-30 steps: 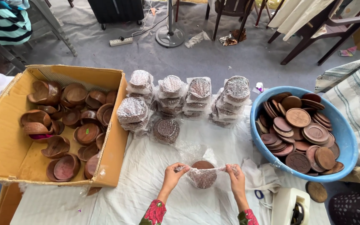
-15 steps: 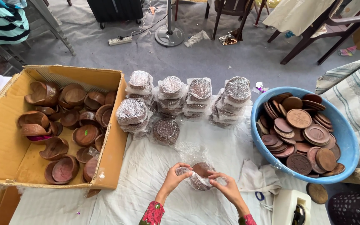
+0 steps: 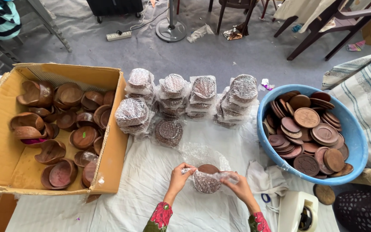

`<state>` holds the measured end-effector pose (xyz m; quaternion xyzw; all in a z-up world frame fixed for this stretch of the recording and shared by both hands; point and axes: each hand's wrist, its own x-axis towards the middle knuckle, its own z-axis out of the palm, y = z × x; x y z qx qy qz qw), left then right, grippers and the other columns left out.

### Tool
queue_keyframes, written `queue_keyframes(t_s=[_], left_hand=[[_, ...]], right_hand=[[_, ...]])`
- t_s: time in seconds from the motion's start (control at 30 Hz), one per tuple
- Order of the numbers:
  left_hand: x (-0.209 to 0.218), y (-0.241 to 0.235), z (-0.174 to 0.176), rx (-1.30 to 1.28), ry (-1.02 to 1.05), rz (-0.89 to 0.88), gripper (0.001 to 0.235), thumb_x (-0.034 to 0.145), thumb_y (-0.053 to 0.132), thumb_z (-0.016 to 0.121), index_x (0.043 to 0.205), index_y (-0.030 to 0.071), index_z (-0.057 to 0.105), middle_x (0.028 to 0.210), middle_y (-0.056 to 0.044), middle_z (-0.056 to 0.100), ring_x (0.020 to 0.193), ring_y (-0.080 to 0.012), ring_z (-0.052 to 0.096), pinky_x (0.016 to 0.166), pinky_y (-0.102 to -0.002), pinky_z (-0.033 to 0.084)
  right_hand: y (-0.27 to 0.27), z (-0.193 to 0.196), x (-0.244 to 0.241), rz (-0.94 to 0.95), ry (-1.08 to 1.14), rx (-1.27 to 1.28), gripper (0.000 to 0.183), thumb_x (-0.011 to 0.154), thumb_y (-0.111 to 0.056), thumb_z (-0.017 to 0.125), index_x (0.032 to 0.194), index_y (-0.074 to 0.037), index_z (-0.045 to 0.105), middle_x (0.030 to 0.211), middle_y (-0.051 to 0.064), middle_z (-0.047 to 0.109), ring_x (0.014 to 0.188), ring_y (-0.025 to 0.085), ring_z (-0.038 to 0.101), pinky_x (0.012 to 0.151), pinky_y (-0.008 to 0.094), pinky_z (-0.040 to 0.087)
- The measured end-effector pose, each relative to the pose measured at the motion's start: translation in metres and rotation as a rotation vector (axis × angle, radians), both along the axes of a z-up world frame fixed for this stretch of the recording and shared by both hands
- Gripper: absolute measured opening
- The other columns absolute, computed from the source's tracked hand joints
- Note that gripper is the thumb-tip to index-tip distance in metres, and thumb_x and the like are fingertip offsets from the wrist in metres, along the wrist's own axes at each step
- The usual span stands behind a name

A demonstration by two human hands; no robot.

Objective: The person wraps a stack of small wooden bowls in plastic wrap, secures it with tape, and places it on a table with other wrapped stacks. They then pick up a single wooden bowl from a cardboard box and wipe it with a white cloth.

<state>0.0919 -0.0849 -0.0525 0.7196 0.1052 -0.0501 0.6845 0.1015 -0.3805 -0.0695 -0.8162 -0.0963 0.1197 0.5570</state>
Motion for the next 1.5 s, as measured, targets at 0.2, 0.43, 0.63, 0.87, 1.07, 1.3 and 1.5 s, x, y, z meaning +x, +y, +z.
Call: queue_keyframes(t_s=[0.2,0.43,0.63,0.87,1.07,1.3,1.5], left_hand=[[0.006,0.005,-0.003,0.073,0.04,-0.051,0.022,0.085,0.025,0.083,0.094,0.005,0.079,0.077,-0.002,0.078,0.067,-0.0056,0.068,0.064,-0.023,0.053],[0.017,0.019,-0.014,0.076,0.035,-0.092,0.02,0.084,0.023,0.083,0.093,0.005,0.081,0.075,-0.002,0.077,0.061,-0.0055,0.064,0.055,-0.023,0.052],[0.012,0.015,-0.021,0.121,-0.002,-0.036,0.021,0.085,0.024,0.082,0.093,0.005,0.079,0.079,0.0,0.079,0.062,-0.0054,0.065,0.055,-0.023,0.054],[0.004,0.008,-0.024,0.06,-0.001,0.156,0.021,0.086,0.023,0.082,0.095,0.005,0.078,0.079,0.0,0.076,0.063,-0.0048,0.062,0.055,-0.022,0.054],[0.004,0.011,-0.05,0.121,0.028,0.21,0.024,0.09,0.025,0.077,0.103,0.005,0.077,0.091,-0.002,0.077,0.074,-0.0101,0.068,0.064,-0.027,0.055],[-0.03,-0.018,-0.016,0.808,-0.768,0.3,0.017,0.104,0.026,0.066,0.113,0.014,0.074,0.117,0.0,0.074,0.117,-0.0142,0.065,0.103,-0.038,0.048],[-0.008,-0.051,0.032,1.176,-0.905,-0.168,0.077,0.079,0.053,0.066,0.132,-0.003,0.064,0.134,-0.018,0.069,0.127,-0.0296,0.059,0.104,-0.046,0.041]], right_hand=[[-0.001,-0.02,0.003,-0.206,0.172,0.172,0.027,0.094,-0.025,0.074,0.103,0.001,0.077,0.089,0.0,0.071,0.082,0.005,0.057,0.073,0.023,0.046],[0.007,-0.01,0.002,-0.287,0.179,0.185,0.028,0.091,-0.028,0.076,0.095,-0.001,0.071,0.083,-0.003,0.068,0.075,0.003,0.055,0.067,0.023,0.045],[0.004,-0.021,-0.004,-0.317,0.221,0.163,0.027,0.092,-0.028,0.075,0.087,-0.002,0.069,0.075,-0.003,0.064,0.07,0.005,0.052,0.062,0.024,0.043],[0.006,-0.023,-0.003,-0.396,0.235,0.251,0.027,0.092,-0.028,0.074,0.087,-0.002,0.07,0.077,-0.003,0.067,0.071,0.004,0.055,0.064,0.023,0.044],[0.005,-0.033,-0.003,-0.449,0.255,0.165,0.027,0.09,-0.026,0.077,0.085,0.0,0.072,0.072,-0.002,0.066,0.064,0.006,0.053,0.058,0.025,0.041],[0.004,-0.05,0.003,-0.497,0.23,0.13,0.027,0.088,-0.025,0.079,0.083,0.001,0.072,0.069,-0.001,0.065,0.062,0.006,0.051,0.056,0.025,0.04],[0.0,-0.065,0.008,-0.473,0.235,0.134,0.029,0.087,-0.026,0.079,0.09,0.003,0.074,0.072,-0.001,0.07,0.064,0.007,0.058,0.058,0.023,0.045]])
